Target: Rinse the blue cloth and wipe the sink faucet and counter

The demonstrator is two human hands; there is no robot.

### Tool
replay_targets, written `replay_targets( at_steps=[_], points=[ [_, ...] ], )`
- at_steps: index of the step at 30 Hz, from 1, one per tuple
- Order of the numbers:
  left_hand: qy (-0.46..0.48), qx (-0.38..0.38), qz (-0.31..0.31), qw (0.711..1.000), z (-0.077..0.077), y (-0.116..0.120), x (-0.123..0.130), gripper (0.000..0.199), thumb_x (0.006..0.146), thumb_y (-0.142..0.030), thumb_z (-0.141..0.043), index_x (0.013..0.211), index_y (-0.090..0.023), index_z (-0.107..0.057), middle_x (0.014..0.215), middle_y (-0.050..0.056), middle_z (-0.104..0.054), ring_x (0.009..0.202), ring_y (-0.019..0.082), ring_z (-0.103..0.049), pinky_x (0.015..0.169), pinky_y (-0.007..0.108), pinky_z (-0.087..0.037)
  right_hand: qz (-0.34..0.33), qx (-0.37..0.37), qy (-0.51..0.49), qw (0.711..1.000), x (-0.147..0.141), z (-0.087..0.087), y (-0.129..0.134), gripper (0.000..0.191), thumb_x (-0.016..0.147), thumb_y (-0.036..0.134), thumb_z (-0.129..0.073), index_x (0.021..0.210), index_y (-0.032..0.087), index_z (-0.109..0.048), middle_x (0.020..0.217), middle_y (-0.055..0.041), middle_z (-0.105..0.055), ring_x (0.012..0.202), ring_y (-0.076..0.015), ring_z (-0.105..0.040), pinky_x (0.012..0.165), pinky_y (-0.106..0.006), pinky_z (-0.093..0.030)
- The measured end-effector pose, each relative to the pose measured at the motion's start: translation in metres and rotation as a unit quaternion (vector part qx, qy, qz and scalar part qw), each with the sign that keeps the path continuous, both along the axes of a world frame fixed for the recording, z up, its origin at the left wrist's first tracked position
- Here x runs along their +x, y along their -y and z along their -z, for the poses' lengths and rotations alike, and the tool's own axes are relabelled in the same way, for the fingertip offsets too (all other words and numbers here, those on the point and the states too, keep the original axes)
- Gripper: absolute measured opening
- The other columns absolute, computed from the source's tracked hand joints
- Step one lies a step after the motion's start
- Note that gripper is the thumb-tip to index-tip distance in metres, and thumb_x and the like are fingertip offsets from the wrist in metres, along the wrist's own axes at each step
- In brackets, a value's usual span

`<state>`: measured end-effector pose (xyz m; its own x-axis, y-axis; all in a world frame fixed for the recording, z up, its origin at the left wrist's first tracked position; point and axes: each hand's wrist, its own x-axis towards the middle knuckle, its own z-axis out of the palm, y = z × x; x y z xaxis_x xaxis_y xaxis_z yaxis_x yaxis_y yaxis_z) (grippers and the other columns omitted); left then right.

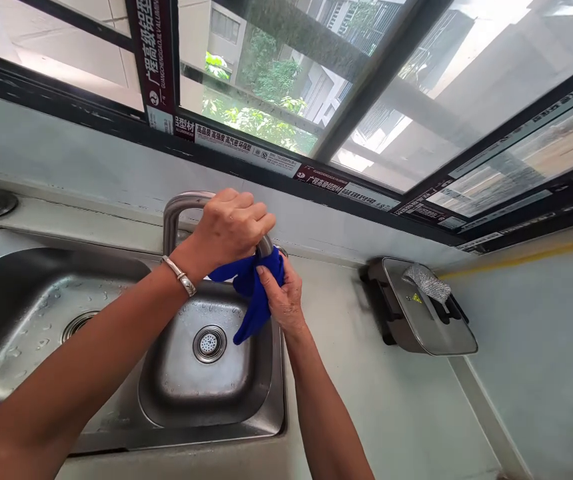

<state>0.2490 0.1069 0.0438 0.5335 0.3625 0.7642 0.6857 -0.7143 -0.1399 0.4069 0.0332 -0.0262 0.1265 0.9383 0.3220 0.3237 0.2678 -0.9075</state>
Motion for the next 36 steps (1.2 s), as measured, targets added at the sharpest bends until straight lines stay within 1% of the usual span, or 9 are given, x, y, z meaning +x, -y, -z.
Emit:
replay_targets(
  at_steps=[4, 9, 15, 18, 22, 25, 27, 32, 36],
  points=[
    [0.001, 0.019, -0.003, 1.0, 0.001, -0.001, -0.002, 0.023, 0.083, -0.005, -0.044, 0.076, -0.018, -0.061, 0.066, 0.003, -0.055, 0.073, 0.021, -0.051, 0.065, 0.037, -0.031, -0.015, -0.018, -0.082, 0.996, 0.0, 0.009, 0.003, 0.033, 0.079, 0.047, -0.072, 0.101, 0.023, -0.066, 0.079, 0.0027, -0.057, 0.069, -0.0124, -0.047, 0.067, -0.027, -0.044],
    [-0.008, 0.037, -0.019, 0.999, 0.001, 0.001, -0.004, 0.019, 0.082, -0.005, -0.046, 0.074, -0.019, -0.057, 0.065, 0.002, -0.055, 0.073, 0.021, -0.052, 0.064, 0.037, -0.029, 0.001, -0.044, -0.152, 0.987, 0.0, 0.016, 0.01, 0.03, 0.08, 0.048, -0.07, 0.095, 0.023, -0.066, 0.075, 0.0036, -0.054, 0.062, -0.0104, -0.043, 0.059, -0.025, -0.041],
    [-0.008, 0.041, -0.03, 0.999, 0.001, 0.002, -0.003, 0.021, 0.08, -0.004, -0.045, 0.073, -0.019, -0.058, 0.065, 0.002, -0.054, 0.074, 0.02, -0.053, 0.066, 0.036, -0.032, 0.04, 0.005, -0.017, 0.999, 0.003, 0.009, 0.008, 0.032, 0.08, 0.051, -0.069, 0.08, 0.019, -0.063, 0.067, 0.0047, -0.046, 0.062, -0.0101, -0.039, 0.058, -0.024, -0.037],
    [-0.006, 0.039, -0.036, 0.999, 0.001, 0.003, -0.002, 0.02, 0.08, -0.004, -0.046, 0.073, -0.02, -0.057, 0.064, 0.002, -0.054, 0.075, 0.021, -0.055, 0.065, 0.037, -0.032, 0.061, 0.035, 0.053, 0.996, 0.0, 0.002, 0.006, 0.032, 0.08, 0.051, -0.068, 0.081, 0.019, -0.065, 0.065, 0.0053, -0.045, 0.062, -0.0103, -0.039, 0.059, -0.025, -0.039],
    [-0.002, 0.016, -0.036, 0.999, 0.0, 0.004, -0.002, 0.022, 0.085, -0.007, -0.042, 0.075, -0.019, -0.058, 0.066, 0.002, -0.055, 0.077, 0.021, -0.055, 0.067, 0.036, -0.034, 0.08, 0.053, 0.066, 0.993, -0.007, -0.001, 0.003, 0.034, 0.081, 0.051, -0.066, 0.074, 0.019, -0.061, 0.063, 0.0059, -0.042, 0.06, -0.0095, -0.037, 0.058, -0.025, -0.037],
    [-0.004, -0.007, -0.035, 0.999, -0.001, 0.006, -0.002, 0.025, 0.087, -0.007, -0.039, 0.077, -0.018, -0.059, 0.067, 0.002, -0.055, 0.078, 0.02, -0.055, 0.069, 0.036, -0.035, 0.093, 0.057, 0.04, 0.993, -0.01, 0.0, 0.002, 0.037, 0.082, 0.051, -0.065, 0.067, 0.019, -0.055, 0.062, 0.006, -0.037, 0.059, -0.0087, -0.033, 0.056, -0.025, -0.033],
    [-0.007, -0.015, -0.032, 0.999, -0.001, 0.006, -0.001, 0.026, 0.087, -0.006, -0.038, 0.077, -0.018, -0.059, 0.068, 0.002, -0.054, 0.078, 0.02, -0.055, 0.07, 0.036, -0.035, 0.077, 0.044, 0.015, 0.996, -0.008, 0.002, 0.002, 0.036, 0.082, 0.049, -0.066, 0.067, 0.019, -0.054, 0.062, 0.0059, -0.036, 0.059, -0.0085, -0.032, 0.055, -0.025, -0.032],
    [-0.005, 0.008, -0.019, 1.0, 0.002, 0.006, -0.001, 0.027, 0.086, -0.003, -0.037, 0.074, -0.019, -0.056, 0.066, 0.001, -0.053, 0.076, 0.019, -0.055, 0.067, 0.035, -0.035, 0.007, -0.022, -0.1, 0.995, 0.0, 0.006, 0.006, 0.031, 0.077, 0.044, -0.074, 0.069, 0.02, -0.056, 0.062, 0.0062, -0.037, 0.057, -0.0073, -0.032, 0.051, -0.023, -0.028],
    [-0.004, 0.026, -0.013, 1.0, 0.004, 0.005, -0.003, 0.025, 0.086, -0.006, -0.038, 0.075, -0.018, -0.057, 0.068, 0.001, -0.053, 0.075, 0.018, -0.055, 0.068, 0.035, -0.036, -0.002, -0.079, -0.197, 0.977, -0.001, 0.007, 0.011, 0.03, 0.07, 0.045, -0.078, 0.074, 0.021, -0.06, 0.062, 0.0068, -0.042, 0.053, -0.0064, -0.033, 0.047, -0.022, -0.03]
  ],
)
